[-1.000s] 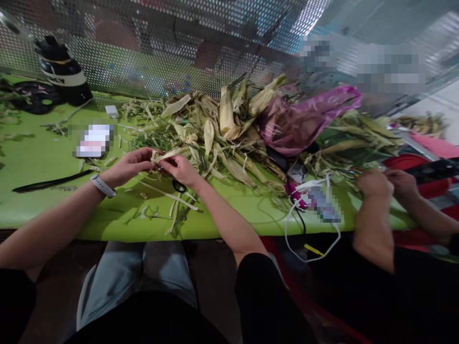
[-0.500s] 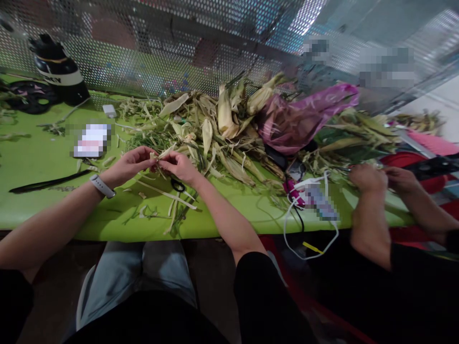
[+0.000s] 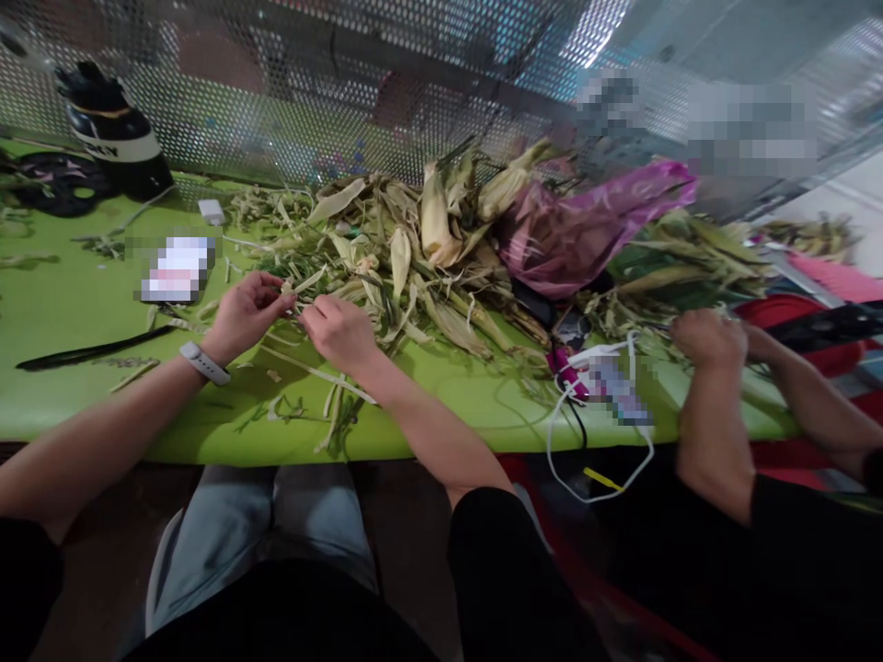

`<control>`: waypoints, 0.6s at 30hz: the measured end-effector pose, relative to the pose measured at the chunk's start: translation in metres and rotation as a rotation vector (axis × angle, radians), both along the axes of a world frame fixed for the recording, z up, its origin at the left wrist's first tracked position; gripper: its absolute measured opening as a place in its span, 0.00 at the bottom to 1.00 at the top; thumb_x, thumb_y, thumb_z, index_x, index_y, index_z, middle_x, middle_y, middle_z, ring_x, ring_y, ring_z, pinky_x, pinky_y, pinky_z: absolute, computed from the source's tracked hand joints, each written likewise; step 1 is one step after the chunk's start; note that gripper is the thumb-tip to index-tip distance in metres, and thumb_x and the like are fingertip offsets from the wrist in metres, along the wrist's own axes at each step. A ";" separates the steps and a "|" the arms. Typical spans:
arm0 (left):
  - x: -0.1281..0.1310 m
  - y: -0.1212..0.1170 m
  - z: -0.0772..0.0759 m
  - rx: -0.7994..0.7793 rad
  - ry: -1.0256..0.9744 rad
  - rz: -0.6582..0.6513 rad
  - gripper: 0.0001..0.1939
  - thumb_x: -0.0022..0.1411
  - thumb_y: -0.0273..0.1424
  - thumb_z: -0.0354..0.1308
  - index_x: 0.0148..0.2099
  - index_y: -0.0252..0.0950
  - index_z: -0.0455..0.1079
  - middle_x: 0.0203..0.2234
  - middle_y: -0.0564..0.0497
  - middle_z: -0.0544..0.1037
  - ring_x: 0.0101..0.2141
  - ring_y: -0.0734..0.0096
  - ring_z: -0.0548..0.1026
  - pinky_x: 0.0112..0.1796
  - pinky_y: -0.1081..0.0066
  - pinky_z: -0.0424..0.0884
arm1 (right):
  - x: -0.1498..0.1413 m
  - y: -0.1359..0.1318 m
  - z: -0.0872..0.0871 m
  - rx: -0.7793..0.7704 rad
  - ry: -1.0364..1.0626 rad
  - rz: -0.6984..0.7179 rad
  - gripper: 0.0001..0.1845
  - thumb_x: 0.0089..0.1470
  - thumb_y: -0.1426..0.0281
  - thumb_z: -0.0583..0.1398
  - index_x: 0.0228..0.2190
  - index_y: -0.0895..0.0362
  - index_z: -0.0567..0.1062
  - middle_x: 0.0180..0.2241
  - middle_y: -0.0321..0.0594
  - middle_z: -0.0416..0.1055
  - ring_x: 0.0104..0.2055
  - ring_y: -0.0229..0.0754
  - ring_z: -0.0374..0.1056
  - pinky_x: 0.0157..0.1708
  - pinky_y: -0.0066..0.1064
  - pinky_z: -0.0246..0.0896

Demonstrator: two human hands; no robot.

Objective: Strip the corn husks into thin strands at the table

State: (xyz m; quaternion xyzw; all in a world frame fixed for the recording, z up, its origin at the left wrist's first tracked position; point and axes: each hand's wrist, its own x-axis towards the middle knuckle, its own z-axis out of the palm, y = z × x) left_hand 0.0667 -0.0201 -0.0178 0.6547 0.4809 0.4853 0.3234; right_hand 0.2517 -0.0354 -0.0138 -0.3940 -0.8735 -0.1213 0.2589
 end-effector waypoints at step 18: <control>0.003 -0.013 0.020 -0.097 -0.134 -0.370 0.17 0.56 0.40 0.64 0.41 0.33 0.70 0.32 0.50 0.74 0.31 0.74 0.71 0.34 0.72 0.68 | 0.004 0.008 0.001 -0.700 0.805 0.079 0.23 0.56 0.45 0.54 0.33 0.52 0.66 0.22 0.32 0.63 0.22 0.36 0.61 0.27 0.31 0.58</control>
